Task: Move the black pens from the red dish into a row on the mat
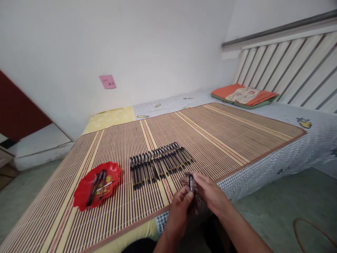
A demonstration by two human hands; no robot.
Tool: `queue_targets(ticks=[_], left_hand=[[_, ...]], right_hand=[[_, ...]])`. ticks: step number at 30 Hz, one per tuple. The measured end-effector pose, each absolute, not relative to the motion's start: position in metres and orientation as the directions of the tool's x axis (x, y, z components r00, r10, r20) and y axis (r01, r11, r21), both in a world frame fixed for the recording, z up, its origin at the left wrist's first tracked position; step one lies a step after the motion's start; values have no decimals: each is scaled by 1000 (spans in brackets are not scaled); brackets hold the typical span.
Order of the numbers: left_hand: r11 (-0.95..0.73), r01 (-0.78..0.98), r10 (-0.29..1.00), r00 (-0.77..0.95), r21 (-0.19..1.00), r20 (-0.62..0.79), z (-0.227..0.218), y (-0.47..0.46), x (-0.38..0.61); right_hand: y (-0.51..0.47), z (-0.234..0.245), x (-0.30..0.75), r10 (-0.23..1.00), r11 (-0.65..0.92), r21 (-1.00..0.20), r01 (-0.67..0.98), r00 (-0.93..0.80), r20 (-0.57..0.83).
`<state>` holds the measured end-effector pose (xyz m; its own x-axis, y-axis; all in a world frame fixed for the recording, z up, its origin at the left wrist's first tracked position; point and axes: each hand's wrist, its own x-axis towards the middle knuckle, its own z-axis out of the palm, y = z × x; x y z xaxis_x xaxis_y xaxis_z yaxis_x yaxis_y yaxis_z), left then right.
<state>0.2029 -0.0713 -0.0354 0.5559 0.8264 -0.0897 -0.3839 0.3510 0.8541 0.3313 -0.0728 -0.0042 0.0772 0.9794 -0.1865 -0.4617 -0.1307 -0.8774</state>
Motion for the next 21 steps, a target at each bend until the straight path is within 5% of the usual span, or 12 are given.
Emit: queue_targets(ticks=[14, 18, 21], left_hand=[[362, -434, 828, 557, 825, -71, -32, -71, 202], [414, -350, 689, 723, 840, -38, -34, -73, 202], [445, -280, 588, 808, 850, -42, -38, -74, 202]], right_hand=[[-62, 7, 350, 983, 10, -990, 139, 181, 35], [4, 24, 387, 954, 81, -966, 244, 261, 146], [75, 27, 410, 954, -5, -914, 406, 275, 117]])
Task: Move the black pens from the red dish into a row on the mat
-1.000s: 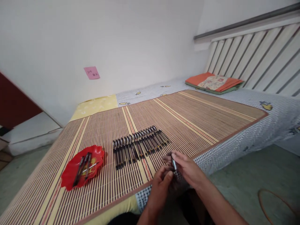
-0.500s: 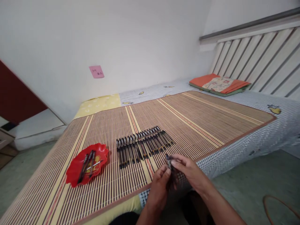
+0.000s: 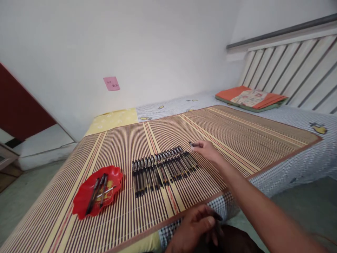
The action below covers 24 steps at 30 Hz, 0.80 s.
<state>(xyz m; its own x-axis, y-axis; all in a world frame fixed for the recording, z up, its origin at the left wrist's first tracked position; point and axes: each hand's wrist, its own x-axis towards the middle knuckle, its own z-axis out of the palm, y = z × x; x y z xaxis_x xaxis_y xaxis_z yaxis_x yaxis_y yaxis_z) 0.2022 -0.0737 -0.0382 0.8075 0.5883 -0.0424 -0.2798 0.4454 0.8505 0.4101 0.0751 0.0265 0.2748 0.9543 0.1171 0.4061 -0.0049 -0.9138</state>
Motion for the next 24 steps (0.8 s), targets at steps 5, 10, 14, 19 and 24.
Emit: queue_targets(ticks=[5, 10, 14, 19, 24], left_hand=[[445, -220, 543, 837, 868, -67, -47, -71, 204], [479, -205, 544, 832, 854, -105, -50, -71, 206], [494, -185, 536, 834, 849, -130, -49, -73, 206], [480, -177, 557, 818, 859, -143, -45, -74, 206], [493, -172, 551, 820, 853, -153, -42, -73, 205]], right_hand=[[155, 10, 417, 946, -205, -746, 634, 322, 15], [178, -9, 412, 941, -285, -612, 738, 336, -32], [186, -15, 409, 948, -295, -532, 794, 315, -55], [189, -13, 407, 956, -285, -460, 841, 283, -75], [187, -14, 411, 968, -245, -425, 871, 247, -50]])
